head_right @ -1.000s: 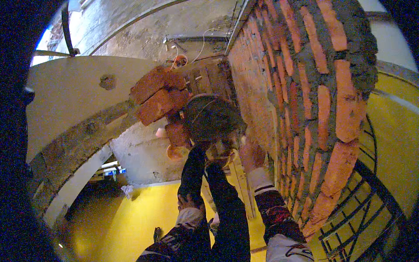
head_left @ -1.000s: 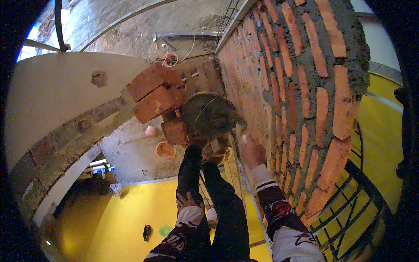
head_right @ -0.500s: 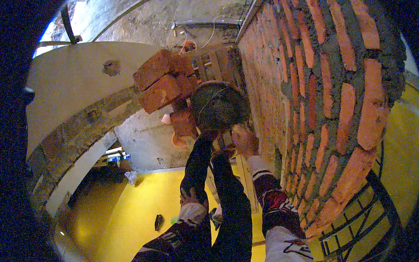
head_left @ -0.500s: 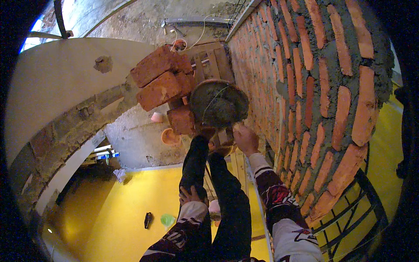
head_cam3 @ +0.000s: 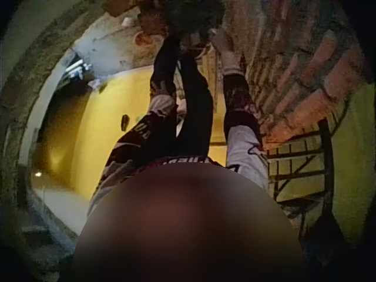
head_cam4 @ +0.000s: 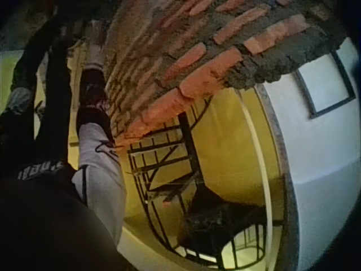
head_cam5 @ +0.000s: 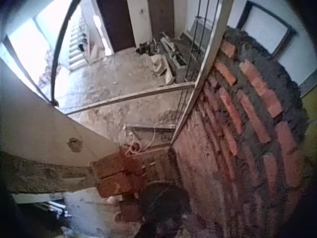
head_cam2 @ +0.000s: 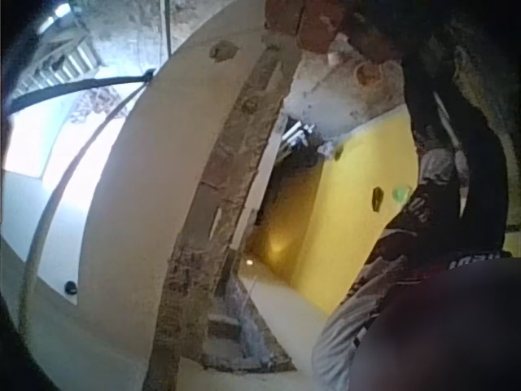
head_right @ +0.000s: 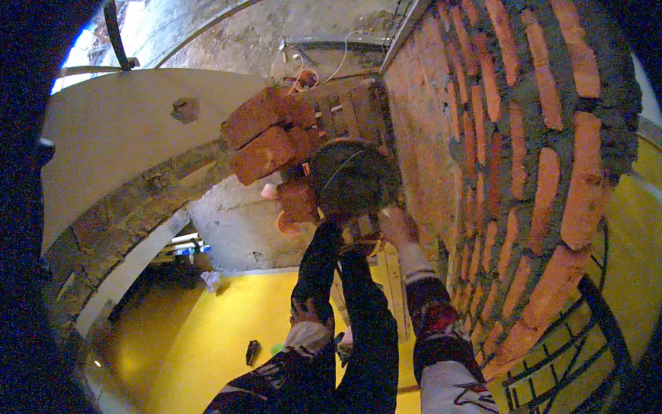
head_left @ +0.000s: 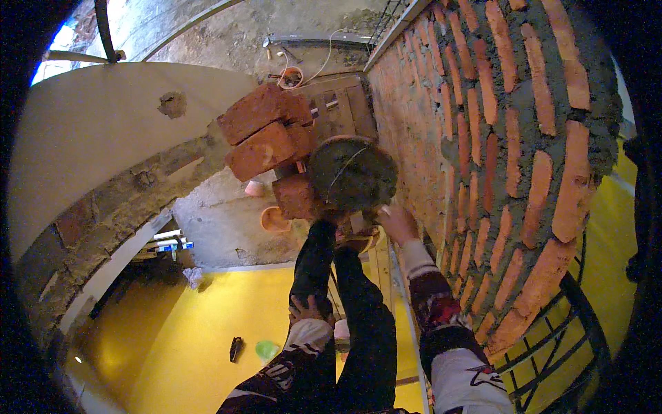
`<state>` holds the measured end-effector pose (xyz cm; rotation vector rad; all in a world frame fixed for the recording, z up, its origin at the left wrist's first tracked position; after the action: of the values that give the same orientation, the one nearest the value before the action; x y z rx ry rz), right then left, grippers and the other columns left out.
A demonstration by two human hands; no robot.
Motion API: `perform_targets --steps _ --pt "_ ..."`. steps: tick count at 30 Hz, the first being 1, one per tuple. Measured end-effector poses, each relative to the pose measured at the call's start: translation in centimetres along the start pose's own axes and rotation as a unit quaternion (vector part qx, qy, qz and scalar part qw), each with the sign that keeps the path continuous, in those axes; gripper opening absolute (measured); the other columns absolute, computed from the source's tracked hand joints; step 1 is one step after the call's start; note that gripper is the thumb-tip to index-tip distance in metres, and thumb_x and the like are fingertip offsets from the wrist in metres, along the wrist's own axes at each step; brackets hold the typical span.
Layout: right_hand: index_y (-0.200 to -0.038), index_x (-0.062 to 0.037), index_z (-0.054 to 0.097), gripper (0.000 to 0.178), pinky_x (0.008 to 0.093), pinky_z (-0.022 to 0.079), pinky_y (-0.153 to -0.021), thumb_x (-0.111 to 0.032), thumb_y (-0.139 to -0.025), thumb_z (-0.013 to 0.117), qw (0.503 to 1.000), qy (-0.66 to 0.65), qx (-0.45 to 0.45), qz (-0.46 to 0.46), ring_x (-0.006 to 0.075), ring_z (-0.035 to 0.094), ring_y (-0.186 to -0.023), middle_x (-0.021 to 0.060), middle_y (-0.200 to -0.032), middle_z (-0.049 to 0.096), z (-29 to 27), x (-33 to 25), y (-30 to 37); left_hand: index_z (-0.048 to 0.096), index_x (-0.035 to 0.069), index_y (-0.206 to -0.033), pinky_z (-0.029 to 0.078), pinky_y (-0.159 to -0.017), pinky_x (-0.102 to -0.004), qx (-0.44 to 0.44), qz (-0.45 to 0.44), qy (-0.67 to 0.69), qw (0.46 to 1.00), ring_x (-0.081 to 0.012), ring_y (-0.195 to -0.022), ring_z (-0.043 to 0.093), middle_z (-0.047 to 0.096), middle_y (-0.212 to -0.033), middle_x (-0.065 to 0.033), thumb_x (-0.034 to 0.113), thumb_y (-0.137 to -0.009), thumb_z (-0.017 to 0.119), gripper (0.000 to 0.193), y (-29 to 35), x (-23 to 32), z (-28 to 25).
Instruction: The person builds a brick wall by repeatedly scooping mortar from a bucket with a trowel, spreading it on the wall, and placing bricks. The person also uses a string line to align the bricks and taps them into position.
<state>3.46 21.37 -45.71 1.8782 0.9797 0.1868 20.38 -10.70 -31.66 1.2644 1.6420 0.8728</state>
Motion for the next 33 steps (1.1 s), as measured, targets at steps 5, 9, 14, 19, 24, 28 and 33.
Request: perform_targets --steps 5,9,14,19,24,28,33 --pt "-0.085 0.0002 0.069 0.037 0.0462 0.049 -0.071 -0.036 -0.087 0.065 0.982 -0.17 0.029 -0.075 0.0368 0.065 -0.078 0.0223 -0.084 0.068 4.7 -1.6 -4.7 0.038 0.011 -0.14 0.033 -0.107 -0.0576 0.027 0.021 0.016 0.999 -0.052 -0.131 0.034 0.025 -0.15 -0.0321 0.049 -0.071 0.07 0.085 0.2 0.3 -1.8" --pt "-0.084 0.0007 0.069 0.037 0.0429 0.048 -0.065 -0.036 -0.086 0.066 0.983 -0.151 0.052 -0.093 0.0297 0.064 -0.068 0.0169 -0.073 0.067 5.7 -0.6 -5.3 0.041 0.011 -0.136 0.036 -0.104 -0.0577 0.055 0.038 -0.006 0.998 -0.0514 -0.127 0.038 0.026 -0.149 -0.0325 0.046 -0.073 0.071 0.078 0.7 0.0 -2.0" --pt "-0.081 -0.0009 0.068 0.036 0.0396 0.046 -0.059 -0.037 -0.086 0.066 0.975 -0.186 0.016 -0.124 0.0186 0.06 -0.062 0.0084 -0.066 0.064 4.5 -0.5 -5.6 0.042 0.012 -0.136 0.037 -0.103 -0.0585 0.047 0.041 0.024 0.998 -0.0519 -0.127 0.038 0.03 -0.147 -0.0334 0.044 -0.074 0.071 0.076 1.0 -0.1 -3.0" --pt "-0.073 -0.0016 0.063 0.036 0.0386 0.045 -0.057 -0.035 -0.087 0.067 0.953 -0.27 -0.06 -0.121 0.0139 0.055 -0.059 0.0032 -0.062 0.055 3.7 0.9 -2.6 0.042 0.011 -0.134 0.038 -0.102 -0.0591 0.009 0.015 0.012 1.0 -0.0523 -0.126 0.04 0.031 -0.146 -0.0344 0.046 -0.075 0.07 0.074 0.3 0.4 -3.7" --pt "-0.077 -0.0037 0.066 0.041 0.036 0.044 -0.057 -0.044 -0.088 0.066 0.971 -0.219 -0.062 -0.07 0.0195 0.056 -0.062 0.0062 -0.068 0.06 4.4 2.3 0.1 0.036 0.011 -0.144 0.034 -0.106 -0.0605 -0.041 0.03 0.054 0.997 -0.0542 -0.131 0.035 0.026 -0.149 -0.0351 0.05 -0.077 0.067 0.084 -0.1 -0.2 -4.0" --pt "-0.077 -0.0062 0.063 0.039 0.028 0.042 -0.048 -0.043 -0.089 0.067 0.898 -0.43 -0.084 -0.046 0.0082 0.048 -0.053 -0.0019 -0.061 0.054 2.4 3.0 3.2 0.028 0.005 -0.149 0.027 -0.113 -0.058 -0.094 0.033 0.089 0.991 -0.0541 -0.138 0.025 0.013 -0.154 -0.0351 0.053 -0.079 0.063 0.092 -0.8 0.6 -4.4" --pt "-0.084 -0.0061 0.063 0.031 0.0259 0.044 -0.049 -0.036 -0.093 0.063 0.89 -0.441 -0.113 -0.027 0.0076 0.051 -0.057 -0.001 -0.07 0.056 -3.8 1.8 9.5 0.027 0.006 -0.15 0.03 -0.112 -0.0561 -0.105 0.026 0.031 0.994 -0.0516 -0.138 0.029 0.015 -0.155 -0.0332 0.053 -0.079 0.064 0.092 -0.8 1.3 -6.2"
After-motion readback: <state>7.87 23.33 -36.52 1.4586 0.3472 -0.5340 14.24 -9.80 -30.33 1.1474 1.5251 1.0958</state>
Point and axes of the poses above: each hand's wrist, its own y-axis away from the middle knuckle, its own z-axis out of the palm, x = y × z, the point moved 8 cm from there along -y, towards the middle knuckle
